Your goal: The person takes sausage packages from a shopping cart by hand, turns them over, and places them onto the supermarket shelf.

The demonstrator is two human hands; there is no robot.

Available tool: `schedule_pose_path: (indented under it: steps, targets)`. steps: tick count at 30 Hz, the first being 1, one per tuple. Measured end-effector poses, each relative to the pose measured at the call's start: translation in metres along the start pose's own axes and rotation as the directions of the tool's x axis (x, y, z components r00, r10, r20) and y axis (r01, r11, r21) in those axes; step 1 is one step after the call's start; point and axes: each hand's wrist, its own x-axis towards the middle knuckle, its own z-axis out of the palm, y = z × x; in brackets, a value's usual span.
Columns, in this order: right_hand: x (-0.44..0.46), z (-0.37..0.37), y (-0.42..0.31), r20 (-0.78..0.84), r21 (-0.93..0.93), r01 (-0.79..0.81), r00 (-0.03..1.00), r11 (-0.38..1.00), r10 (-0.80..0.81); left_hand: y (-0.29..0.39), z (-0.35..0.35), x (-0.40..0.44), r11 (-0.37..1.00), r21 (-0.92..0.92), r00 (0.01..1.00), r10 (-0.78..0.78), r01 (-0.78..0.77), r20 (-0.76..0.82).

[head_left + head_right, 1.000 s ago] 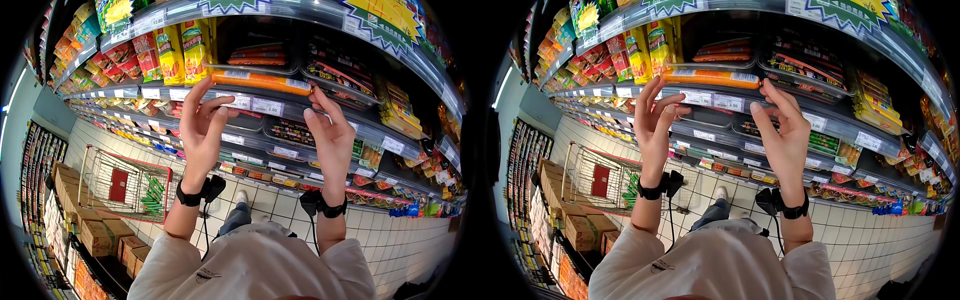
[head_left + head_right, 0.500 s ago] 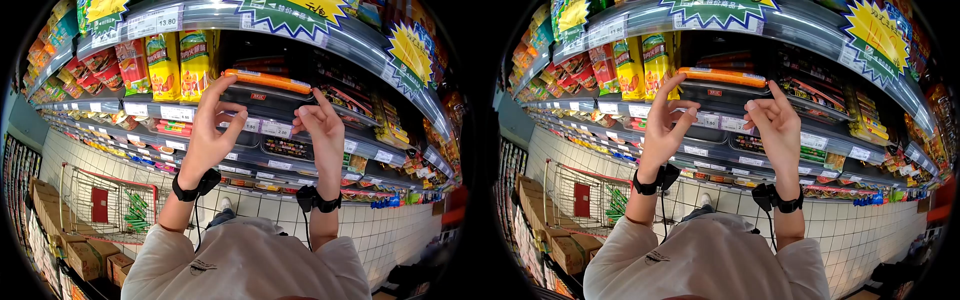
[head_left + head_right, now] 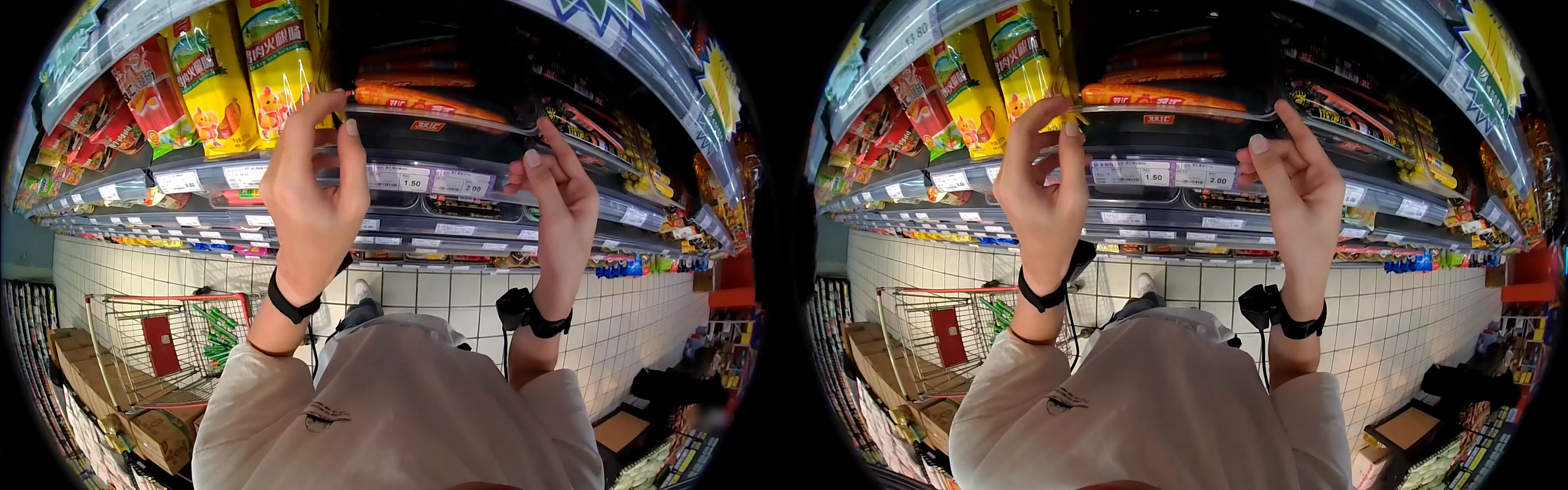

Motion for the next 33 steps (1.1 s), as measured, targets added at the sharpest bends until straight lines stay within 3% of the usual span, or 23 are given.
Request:
schedule_pose_path:
  steps: [10,18,20,27,32,33]
  targets:
    - [-0.013,-0.013,-0.005,-0.029,-0.020,0.027,0.999,0.999,-0.028,-0.007,0.003,0.006,0.998,-0.024,0.998,0.055,-0.054,0.038]
    - [-0.037,-0.047,-0.017,-0.024,-0.011,0.032,0.999,0.999,-0.032,0.024,0.002,-0.016,0.999,-0.048,0.995,0.026,-0.021,0.100]
    - [-0.045,-0.059,-0.012,-0.007,0.014,0.033,0.999,0.999,-0.033,0.031,0.002,-0.027,0.970,-0.181,0.965,-0.116,0.161,0.236]
    - [-0.088,-0.095,0.018,0.151,0.053,-0.074,0.986,0.996,0.066,0.068,0.016,-0.074,0.989,-0.095,0.892,-0.062,0.116,0.447]
    - [-0.123,-0.113,0.059,0.264,0.169,-0.268,0.940,0.949,0.218,0.080,0.028,-0.124,0.972,-0.028,0.764,-0.167,0.235,0.623]
    - [-0.128,-0.116,0.066,0.264,0.150,-0.324,0.923,0.934,0.278,0.086,0.030,-0.132,0.955,0.032,0.719,-0.245,0.296,0.651]
